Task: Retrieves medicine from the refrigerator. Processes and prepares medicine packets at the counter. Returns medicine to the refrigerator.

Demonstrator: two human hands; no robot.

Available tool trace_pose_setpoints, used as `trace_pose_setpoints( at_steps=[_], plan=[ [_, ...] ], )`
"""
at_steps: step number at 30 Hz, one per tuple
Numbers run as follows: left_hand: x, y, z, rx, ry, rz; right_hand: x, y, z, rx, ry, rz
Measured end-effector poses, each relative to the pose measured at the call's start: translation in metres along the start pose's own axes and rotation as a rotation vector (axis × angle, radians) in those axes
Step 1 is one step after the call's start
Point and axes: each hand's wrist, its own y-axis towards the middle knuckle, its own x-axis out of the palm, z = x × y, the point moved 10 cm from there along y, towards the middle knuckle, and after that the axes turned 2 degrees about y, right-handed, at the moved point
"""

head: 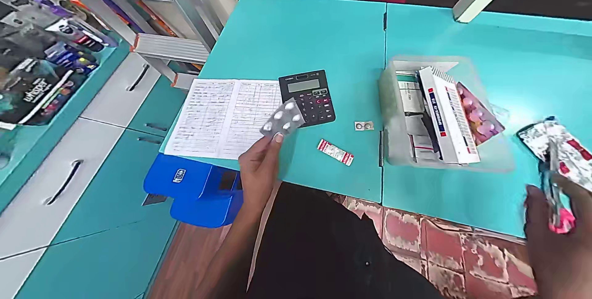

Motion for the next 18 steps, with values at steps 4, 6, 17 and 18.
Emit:
trace_pose_setpoints(
  at_steps=[4,6,17,18],
  plan=[
    [-0.006,-0.011,0.044,0.734,0.528,0.044,0.107,-0.062,-0.163,-0.692,0.39,-0.318],
    [-0.006,-0.011,0.051,0.93,0.674,0.088,0.164,-0.076,-0.19,-0.788,0.229,-0.326],
    [-0.066,0.02,0.035,1.113,0.532,-0.026,0.206,0.049,-0.224,-0.368,-0.237,-0.209],
    [-0.071,0.02,0.033,1.118,0.508,-0.032,0.2,0.054,-0.245,-0.379,-0.183,-0.198]
  ],
)
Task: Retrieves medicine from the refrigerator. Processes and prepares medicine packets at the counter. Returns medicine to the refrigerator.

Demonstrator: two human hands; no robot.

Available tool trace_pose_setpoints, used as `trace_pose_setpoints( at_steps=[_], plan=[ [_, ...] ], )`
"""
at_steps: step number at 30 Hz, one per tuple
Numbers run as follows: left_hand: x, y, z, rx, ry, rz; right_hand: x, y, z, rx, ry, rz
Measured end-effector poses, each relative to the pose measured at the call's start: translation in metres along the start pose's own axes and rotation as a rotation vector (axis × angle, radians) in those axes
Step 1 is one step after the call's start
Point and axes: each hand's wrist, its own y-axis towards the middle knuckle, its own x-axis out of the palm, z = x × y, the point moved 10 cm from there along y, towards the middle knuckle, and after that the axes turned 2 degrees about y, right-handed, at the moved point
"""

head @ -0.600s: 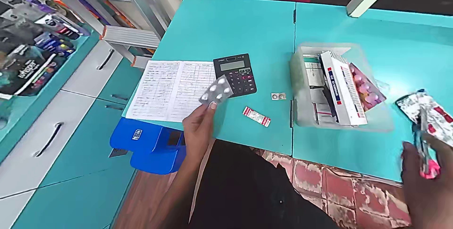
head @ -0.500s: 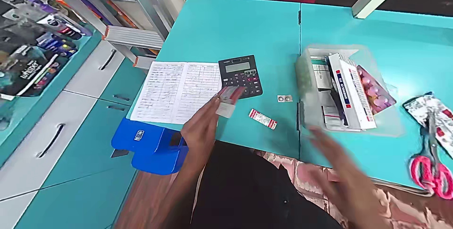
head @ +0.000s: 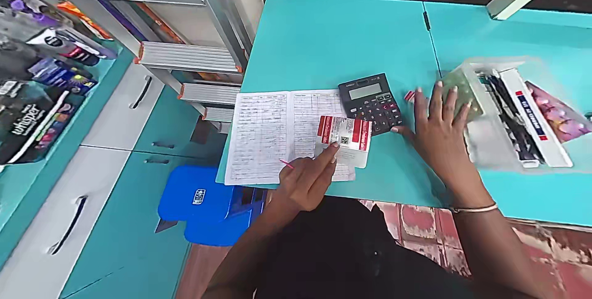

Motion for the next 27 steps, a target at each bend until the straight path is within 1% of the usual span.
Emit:
trace_pose_setpoints(
  at_steps=[2,4,5,8,11,13,16,19,22,24,26,27],
  plan=[
    [-0.006,-0.006,-0.005,0.003,-0.04,0.008,-0.009,0.016,-0.034,-0.059,0.147,0.008],
    [-0.01,-0.01,-0.01,-0.007,-0.067,0.007,0.002,0.027,-0.059,-0.07,0.308,-0.061],
    [-0.011,-0.011,-0.012,-0.006,-0.074,0.012,0.009,0.034,-0.068,-0.058,0.335,-0.109],
    [-0.014,-0.014,-0.015,0.005,-0.087,0.024,0.027,0.043,-0.082,-0.005,0.288,-0.205],
    [-0.015,-0.017,-0.019,0.005,-0.087,0.018,0.031,0.04,-0.086,0.034,0.236,-0.219],
    [-0.013,-0.02,-0.021,0.0,-0.09,0.012,0.031,0.03,-0.082,0.055,0.246,-0.185],
    [-0.01,-0.025,-0.025,-0.007,-0.096,0.001,0.029,0.001,-0.078,0.073,0.254,-0.126],
    [-0.003,-0.031,-0.028,-0.019,-0.088,-0.041,0.018,-0.039,-0.071,0.094,0.268,-0.007],
    [0.004,-0.037,-0.033,-0.04,-0.071,-0.096,0.008,-0.075,-0.05,0.161,0.34,0.168],
    [0.007,-0.039,-0.034,-0.055,-0.051,-0.126,0.009,-0.09,-0.036,0.191,0.328,0.242],
    [0.012,-0.039,-0.033,-0.059,-0.055,-0.153,0.011,-0.095,-0.034,0.156,0.283,0.265],
    [0.013,-0.039,-0.033,-0.059,-0.065,-0.163,0.011,-0.094,-0.041,0.107,0.274,0.271]
  ],
)
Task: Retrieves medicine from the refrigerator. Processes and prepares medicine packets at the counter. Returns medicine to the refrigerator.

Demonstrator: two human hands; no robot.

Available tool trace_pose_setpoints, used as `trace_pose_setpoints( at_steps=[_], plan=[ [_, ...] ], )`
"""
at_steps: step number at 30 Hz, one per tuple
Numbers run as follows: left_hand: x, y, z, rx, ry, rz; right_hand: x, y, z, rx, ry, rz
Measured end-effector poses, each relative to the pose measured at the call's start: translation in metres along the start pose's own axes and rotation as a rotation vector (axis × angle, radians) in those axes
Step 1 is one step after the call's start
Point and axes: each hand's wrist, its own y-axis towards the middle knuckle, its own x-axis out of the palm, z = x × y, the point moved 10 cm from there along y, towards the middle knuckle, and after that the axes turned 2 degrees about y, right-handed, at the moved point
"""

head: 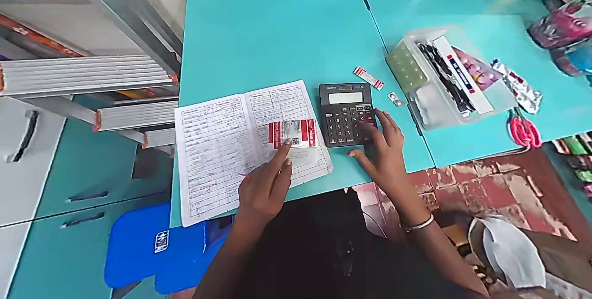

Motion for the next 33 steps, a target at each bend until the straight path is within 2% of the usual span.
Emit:
trace_pose_setpoints(
  at_steps=[3,8,13,16,19,28,33],
  plan=[
    [0.002,-0.001,0.0,0.005,-0.013,-0.028,0.007,-0.001,-0.027,-0.099,0.005,-0.009],
    [0.003,0.0,0.0,0.002,0.022,-0.061,-0.01,0.002,0.014,0.113,-0.04,0.084],
    [0.001,-0.003,0.001,0.0,-0.004,-0.053,-0.009,0.003,0.017,0.156,-0.162,0.029],
    [0.0,-0.003,0.001,0.012,-0.024,-0.05,-0.014,0.001,-0.006,0.049,-0.106,0.086],
    [0.0,-0.002,0.003,0.022,-0.029,-0.043,0.001,-0.006,-0.029,-0.036,-0.061,0.027],
    [-0.001,0.0,0.007,0.049,-0.074,-0.037,0.024,0.012,-0.05,-0.109,-0.03,-0.064],
    [-0.003,0.0,0.008,0.065,-0.103,-0.029,0.028,0.009,-0.048,-0.086,-0.043,-0.101]
  ],
)
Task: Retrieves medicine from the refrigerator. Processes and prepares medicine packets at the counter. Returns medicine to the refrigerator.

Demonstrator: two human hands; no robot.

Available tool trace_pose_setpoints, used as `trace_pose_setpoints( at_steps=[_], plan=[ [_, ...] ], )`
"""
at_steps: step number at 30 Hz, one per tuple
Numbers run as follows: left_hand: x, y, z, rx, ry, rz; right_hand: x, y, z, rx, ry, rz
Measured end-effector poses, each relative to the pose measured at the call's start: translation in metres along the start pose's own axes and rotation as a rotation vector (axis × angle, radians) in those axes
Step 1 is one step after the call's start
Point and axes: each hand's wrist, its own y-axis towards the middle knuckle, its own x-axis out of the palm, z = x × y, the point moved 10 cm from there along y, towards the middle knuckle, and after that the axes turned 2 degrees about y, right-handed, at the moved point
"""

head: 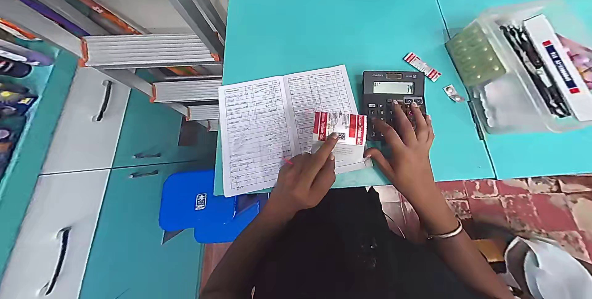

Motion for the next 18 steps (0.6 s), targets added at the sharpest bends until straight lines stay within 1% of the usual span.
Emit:
trace_pose_setpoints(
  at_steps=[1,4,6,9,12,14,18],
  plan=[
    [0.0,0.001,0.001,0.003,0.001,-0.001,-0.001,-0.002,0.001,0.007,0.014,0.0],
    [0.001,0.002,0.001,0.006,-0.002,-0.01,-0.015,-0.012,0.005,0.0,0.074,0.11],
    [0.002,0.001,0.0,0.005,-0.011,-0.009,-0.021,-0.021,0.01,-0.006,0.062,0.151],
    [0.002,0.001,-0.001,0.001,-0.009,-0.005,-0.018,-0.033,0.014,-0.007,0.031,0.143],
    [0.002,0.001,-0.001,0.004,-0.014,-0.023,-0.019,-0.033,0.018,0.029,0.059,0.141],
    [0.003,0.001,-0.002,-0.004,-0.031,-0.03,-0.021,-0.027,0.023,0.071,0.062,0.136],
    [0.003,0.001,-0.004,-0.006,-0.04,-0.028,-0.014,-0.009,0.026,0.124,-0.022,0.063]
  ],
)
